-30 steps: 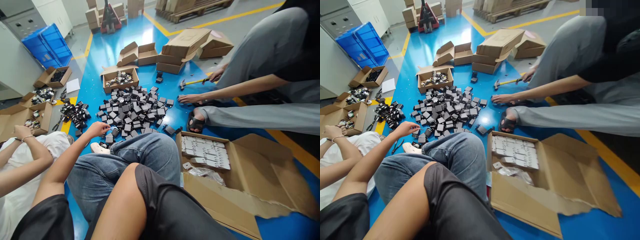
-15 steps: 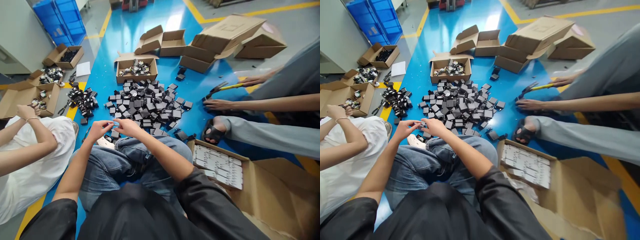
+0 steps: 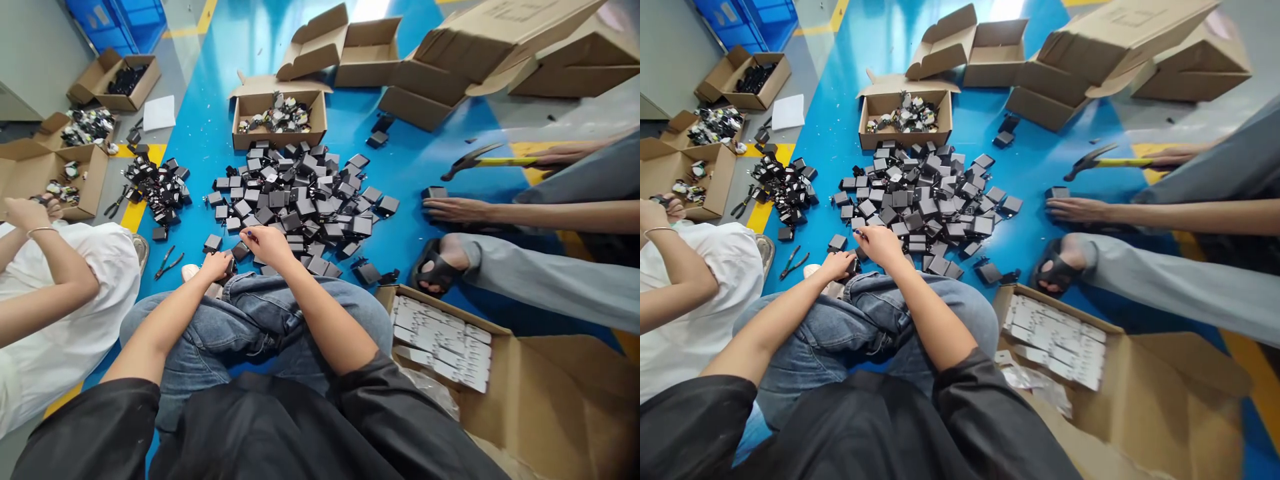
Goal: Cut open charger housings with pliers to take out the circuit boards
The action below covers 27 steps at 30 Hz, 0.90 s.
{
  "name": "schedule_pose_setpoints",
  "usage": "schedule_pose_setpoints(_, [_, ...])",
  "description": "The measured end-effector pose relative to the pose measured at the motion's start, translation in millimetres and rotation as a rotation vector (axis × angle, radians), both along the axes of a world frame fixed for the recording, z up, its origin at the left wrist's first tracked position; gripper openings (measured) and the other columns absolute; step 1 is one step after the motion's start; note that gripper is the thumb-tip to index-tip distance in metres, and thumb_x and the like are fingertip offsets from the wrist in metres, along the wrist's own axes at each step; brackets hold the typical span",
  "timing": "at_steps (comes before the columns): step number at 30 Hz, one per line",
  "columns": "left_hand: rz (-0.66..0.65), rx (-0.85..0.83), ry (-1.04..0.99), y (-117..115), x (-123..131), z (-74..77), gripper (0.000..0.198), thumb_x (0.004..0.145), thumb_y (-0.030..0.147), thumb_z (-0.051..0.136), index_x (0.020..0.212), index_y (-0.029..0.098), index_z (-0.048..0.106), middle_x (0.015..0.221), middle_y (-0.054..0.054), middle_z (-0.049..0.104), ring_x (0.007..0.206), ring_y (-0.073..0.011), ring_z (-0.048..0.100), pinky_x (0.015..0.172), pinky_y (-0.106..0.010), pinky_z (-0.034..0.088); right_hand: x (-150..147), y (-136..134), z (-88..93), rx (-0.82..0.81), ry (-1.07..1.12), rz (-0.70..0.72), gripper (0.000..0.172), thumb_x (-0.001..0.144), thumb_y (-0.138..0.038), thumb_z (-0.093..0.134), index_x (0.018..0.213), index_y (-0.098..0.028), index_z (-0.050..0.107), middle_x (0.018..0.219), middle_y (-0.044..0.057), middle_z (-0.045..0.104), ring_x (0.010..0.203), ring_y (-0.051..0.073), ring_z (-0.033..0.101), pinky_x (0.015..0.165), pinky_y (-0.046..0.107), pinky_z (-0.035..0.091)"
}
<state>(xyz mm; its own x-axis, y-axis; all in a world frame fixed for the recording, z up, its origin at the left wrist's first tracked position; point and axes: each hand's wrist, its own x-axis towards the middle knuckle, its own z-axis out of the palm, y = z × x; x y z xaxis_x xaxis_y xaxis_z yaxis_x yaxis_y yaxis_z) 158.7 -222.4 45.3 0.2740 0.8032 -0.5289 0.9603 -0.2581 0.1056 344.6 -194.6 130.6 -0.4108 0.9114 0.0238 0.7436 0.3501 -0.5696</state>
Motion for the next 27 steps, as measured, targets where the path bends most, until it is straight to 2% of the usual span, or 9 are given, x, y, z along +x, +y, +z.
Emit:
schedule_pose_setpoints(3, [0.037, 0.045, 0.04, 1, 1, 4.4, 0.038, 0.089, 0.037, 0.058, 0.121, 0.016, 0.056, 0.126, -0.01, 0.057, 0.114, -0.0252, 0.056, 0.098, -0.051, 0.046, -1, -4, -0.3, 0.009, 0.033, 0.008, 0.034, 0.096, -0.04, 0.045, 0.1, -0.019, 0.072, 0.091, 0.007, 0.072, 0.086, 0.018, 0.064, 0.072, 0.024, 0.039])
schedule_pose_setpoints(7, [0.124, 0.166, 0.015, 5, -1, 39.1, 0.045, 0.086, 0.04, 0.06, 0.123, 0.016, 0.052, 0.121, -0.01, 0.059, 0.108, -0.0244, 0.058, 0.09, -0.043, 0.05, 5, -9, 6.9, 0.047, 0.188, -0.009, 0.029, 0.095, -0.038, 0.048, 0.1, -0.021, 0.071, 0.093, 0.005, 0.071, 0.079, 0.016, 0.063, 0.072, 0.024, 0.042])
schedule_pose_setpoints(11, [0.172, 0.276, -0.077, -13, -5, 71.3, 0.052, 0.077, 0.035, 0.064, 0.124, 0.023, 0.045, 0.123, -0.009, 0.059, 0.112, -0.0254, 0.057, 0.082, -0.034, 0.05, 16, -17, 25.1, 0.1, 0.43, -0.001, 0.031, 0.096, -0.039, 0.044, 0.099, -0.02, 0.068, 0.099, 0.007, 0.069, 0.078, 0.015, 0.062, 0.069, 0.024, 0.046])
schedule_pose_setpoints(14, [0.254, 0.288, -0.1, -29, -8, 74.0, 0.053, 0.069, 0.031, 0.07, 0.117, 0.026, 0.048, 0.117, -0.008, 0.062, 0.108, -0.0278, 0.06, 0.076, -0.033, 0.05, 19, -21, 32.2, 0.123, 0.514, 0.017, 0.032, 0.096, -0.041, 0.042, 0.096, -0.02, 0.065, 0.097, 0.008, 0.067, 0.08, 0.016, 0.062, 0.068, 0.025, 0.047])
schedule_pose_setpoints(16, [0.377, 0.311, -0.086, -29, -12, 69.2, 0.056, 0.066, 0.029, 0.073, 0.116, 0.024, 0.049, 0.114, -0.011, 0.063, 0.106, -0.031, 0.062, 0.076, -0.035, 0.05, 18, -22, 29.8, 0.134, 0.506, 0.021, 0.03, 0.095, -0.04, 0.043, 0.094, -0.02, 0.065, 0.094, 0.008, 0.067, 0.079, 0.016, 0.062, 0.068, 0.025, 0.048])
schedule_pose_setpoints(19, [0.614, 0.408, -0.084, -15, -27, 65.1, 0.056, 0.073, 0.032, 0.068, 0.121, 0.019, 0.043, 0.118, -0.02, 0.06, 0.11, -0.0346, 0.06, 0.078, -0.038, 0.05, 14, -21, 20.7, 0.134, 0.493, 0.049, 0.028, 0.095, -0.039, 0.044, 0.094, -0.02, 0.065, 0.096, 0.009, 0.066, 0.08, 0.017, 0.063, 0.068, 0.026, 0.049])
schedule_pose_setpoints(22, [0.777, 0.485, -0.198, -5, -44, 70.0, 0.051, 0.08, 0.042, 0.063, 0.12, 0.019, 0.041, 0.115, -0.02, 0.062, 0.102, -0.0324, 0.064, 0.073, -0.037, 0.051, 9, -22, 16.5, 0.129, 0.524, 0.07, 0.029, 0.095, -0.039, 0.044, 0.1, -0.02, 0.066, 0.099, 0.009, 0.067, 0.081, 0.017, 0.063, 0.069, 0.027, 0.05])
schedule_pose_setpoints(24, [0.802, 0.507, -0.334, -7, -46, 75.3, 0.051, 0.08, 0.05, 0.062, 0.117, 0.021, 0.041, 0.11, -0.016, 0.065, 0.096, -0.0286, 0.067, 0.071, -0.035, 0.052, 9, -25, 20.4, 0.136, 0.55, 0.074, 0.03, 0.095, -0.038, 0.045, 0.104, -0.019, 0.067, 0.097, 0.009, 0.068, 0.077, 0.016, 0.063, 0.068, 0.028, 0.05])
schedule_pose_setpoints(27, [0.761, 0.518, -0.545, -16, -36, 83.1, 0.051, 0.081, 0.056, 0.059, 0.114, 0.022, 0.04, 0.11, -0.012, 0.066, 0.096, -0.0237, 0.067, 0.075, -0.033, 0.054, 13, -33, 35.6, 0.175, 0.594, 0.107, 0.027, 0.096, -0.034, 0.047, 0.105, -0.019, 0.068, 0.093, 0.008, 0.068, 0.075, 0.015, 0.063, 0.071, 0.028, 0.051])
